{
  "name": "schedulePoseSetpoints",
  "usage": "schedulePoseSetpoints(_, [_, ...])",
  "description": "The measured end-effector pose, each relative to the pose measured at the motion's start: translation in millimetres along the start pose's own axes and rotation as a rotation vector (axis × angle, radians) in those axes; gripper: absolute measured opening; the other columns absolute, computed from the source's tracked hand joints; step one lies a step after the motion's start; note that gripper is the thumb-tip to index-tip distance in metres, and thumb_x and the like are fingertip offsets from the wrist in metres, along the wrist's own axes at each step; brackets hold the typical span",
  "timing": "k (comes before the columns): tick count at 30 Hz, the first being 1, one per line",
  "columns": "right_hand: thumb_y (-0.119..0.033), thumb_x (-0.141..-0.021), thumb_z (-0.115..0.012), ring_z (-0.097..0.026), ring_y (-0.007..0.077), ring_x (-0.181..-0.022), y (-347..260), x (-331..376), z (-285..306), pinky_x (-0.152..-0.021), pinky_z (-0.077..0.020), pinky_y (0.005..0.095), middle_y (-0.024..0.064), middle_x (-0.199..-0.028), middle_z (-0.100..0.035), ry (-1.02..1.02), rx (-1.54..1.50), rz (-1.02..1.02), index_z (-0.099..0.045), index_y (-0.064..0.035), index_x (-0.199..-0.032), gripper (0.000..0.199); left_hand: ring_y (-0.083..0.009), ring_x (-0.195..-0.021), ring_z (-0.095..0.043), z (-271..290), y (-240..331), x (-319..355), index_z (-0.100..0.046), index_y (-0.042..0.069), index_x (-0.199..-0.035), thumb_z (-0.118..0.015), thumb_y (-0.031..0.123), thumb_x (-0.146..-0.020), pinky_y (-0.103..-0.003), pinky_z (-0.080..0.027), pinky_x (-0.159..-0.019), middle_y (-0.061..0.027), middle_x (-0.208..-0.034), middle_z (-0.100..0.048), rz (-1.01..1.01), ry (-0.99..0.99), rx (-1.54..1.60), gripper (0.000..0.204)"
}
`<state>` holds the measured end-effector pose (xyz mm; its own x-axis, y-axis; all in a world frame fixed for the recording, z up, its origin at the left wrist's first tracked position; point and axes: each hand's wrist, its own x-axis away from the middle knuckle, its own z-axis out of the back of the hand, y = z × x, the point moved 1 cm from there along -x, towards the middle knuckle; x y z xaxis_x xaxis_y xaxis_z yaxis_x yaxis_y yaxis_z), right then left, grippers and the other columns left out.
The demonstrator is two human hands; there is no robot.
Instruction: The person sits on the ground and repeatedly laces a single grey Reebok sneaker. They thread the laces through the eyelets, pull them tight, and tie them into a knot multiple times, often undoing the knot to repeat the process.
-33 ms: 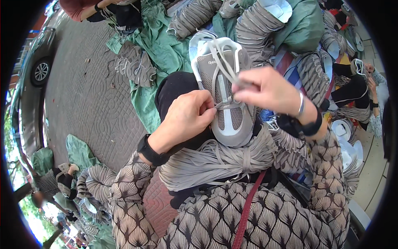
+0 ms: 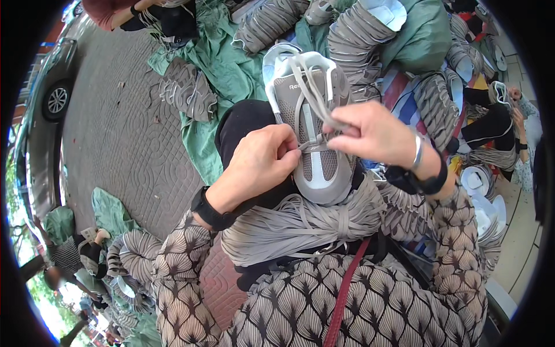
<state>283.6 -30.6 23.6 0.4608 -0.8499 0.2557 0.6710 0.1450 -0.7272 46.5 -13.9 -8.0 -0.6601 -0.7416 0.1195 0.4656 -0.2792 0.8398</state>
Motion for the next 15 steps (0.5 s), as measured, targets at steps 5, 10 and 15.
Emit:
schedulePoseSetpoints(5, [-0.015,-0.080,-0.066,-0.064,0.0368,-0.067,9.4,9.3,-38.6,-0.061,-0.0507,0.0440,0.0143,-0.070,-0.063,0.304,0.149,0.127,-0.059,-0.0062,-0.099,0.022,-0.0082,-0.059,-0.045,-4.1,1.3,-4.9,-0.058,-0.001,-0.082,-0.070,0.015,-0.085,-0.027,-0.038,-0.053,-0.0013,-0.064,-0.050,0.050,-0.019,-0.059,0.019])
schedulePoseSetpoints(10, [-0.001,-0.078,-0.065,-0.065,0.0296,-0.060,29.6,0.6,-59.6,-0.055,-0.0514,0.0353,0.0123,-0.069,-0.062,0.710,-0.031,0.168,-0.057,-0.0050,-0.098,0.022,-0.0054,-0.060,-0.043,0.4,-3.7,-3.0,-0.056,0.001,-0.080,-0.069,0.017,-0.088,-0.025,-0.036,-0.053,0.0017,-0.065,-0.048,0.110,-0.047,0.004,0.022])
schedulePoseSetpoints(15, [-0.002,-0.085,-0.066,-0.050,0.0019,-0.066,34.1,10.3,-64.0,-0.058,-0.0435,0.0202,0.0014,-0.078,-0.062,0.600,-0.337,0.254,-0.060,-0.0021,-0.108,0.023,-0.0031,-0.061,-0.042,2.7,-6.9,-0.8,-0.056,0.001,-0.081,-0.068,0.017,-0.090,-0.024,-0.034,-0.052,0.0043,-0.066,-0.050,0.168,-0.015,0.141,0.022])
